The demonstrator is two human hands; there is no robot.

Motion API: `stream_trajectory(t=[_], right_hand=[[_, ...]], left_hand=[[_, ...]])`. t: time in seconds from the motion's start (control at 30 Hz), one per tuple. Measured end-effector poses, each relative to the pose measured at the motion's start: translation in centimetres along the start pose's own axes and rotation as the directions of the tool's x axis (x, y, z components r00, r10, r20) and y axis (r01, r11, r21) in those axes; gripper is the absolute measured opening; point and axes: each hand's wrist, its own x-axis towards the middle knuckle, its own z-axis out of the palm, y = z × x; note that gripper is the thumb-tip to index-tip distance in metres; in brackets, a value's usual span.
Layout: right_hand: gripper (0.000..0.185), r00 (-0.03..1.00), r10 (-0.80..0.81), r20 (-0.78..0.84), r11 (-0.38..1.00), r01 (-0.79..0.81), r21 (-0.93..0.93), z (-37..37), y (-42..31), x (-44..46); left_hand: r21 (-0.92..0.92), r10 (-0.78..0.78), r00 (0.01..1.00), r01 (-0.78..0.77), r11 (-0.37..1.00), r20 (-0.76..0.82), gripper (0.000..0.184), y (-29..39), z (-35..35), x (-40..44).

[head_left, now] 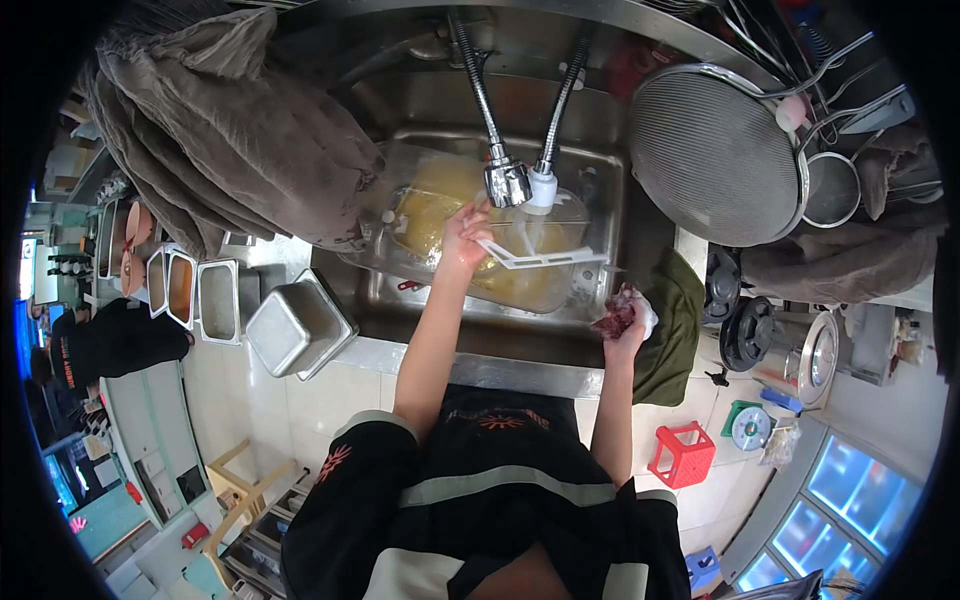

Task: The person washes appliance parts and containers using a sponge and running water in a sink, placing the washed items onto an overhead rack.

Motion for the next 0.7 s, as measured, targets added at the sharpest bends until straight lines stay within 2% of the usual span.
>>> stream_trajectory(t=[0.07,0.17,0.2,0.3,0.33,0.43,0.5,0.57,0.63,0.7], right_hand=[[0.019,0.999,0.022,0.049,1.0,-0.023,0.005,-0.7,-0.2,-0.1],[0.02,0.999,0.02,0.026,1.0,-0.02,0.008,-0.8,-0.6,-0.5],[0.02,1.0,0.023,-0.012,1.0,-0.023,0.01,-0.7,-0.8,-0.8],[0.02,0.999,0.024,-0.043,0.999,-0.023,0.026,-0.4,-1.0,-1.7],[0.02,0.999,0.02,-0.034,0.999,-0.019,0.029,-0.3,-1.2,-1.7],[0.02,0.997,0.039,0.066,0.998,-0.042,0.047,-1.3,-0.8,-1.3],[0.02,1.0,-0.016,-0.004,0.999,0.016,0.032,-0.9,-0.6,-1.3],[0.021,0.998,-0.042,-0.041,0.999,0.043,0.023,-1.2,-0.7,-1.1],[0.022,0.999,-0.033,-0.04,0.999,0.034,0.033,-1.9,-0.5,-0.6],[0.023,1.0,-0.03,0.001,0.999,0.03,0.039,-2.0,-0.7,-0.7]], left_hand=[[0.035,-0.089,0.996,0.091,0.995,-0.03,0.029,-0.3,0.4,1.3],[0.226,-0.168,0.986,0.166,0.96,-0.009,0.029,1.4,1.0,1.6],[0.279,-0.243,0.954,0.189,0.941,0.174,0.027,1.9,1.2,1.6],[0.356,-0.324,0.87,0.188,0.915,0.372,0.033,2.0,4.1,0.5],[0.424,-0.196,0.943,0.066,0.903,0.27,0.022,2.0,4.3,0.1],[0.41,-0.122,0.933,-0.029,0.912,0.338,0.022,2.2,2.2,1.4],[0.39,-0.239,0.826,0.025,0.92,0.511,0.023,2.4,0.3,3.3],[0.413,-0.369,0.662,0.098,0.905,0.653,0.03,2.4,-1.5,5.4],[0.295,-0.215,0.83,0.063,0.953,0.514,0.026,0.4,-1.5,5.2],[0.221,-0.059,0.928,-0.026,0.975,0.368,0.027,-0.9,-1.6,5.4]])
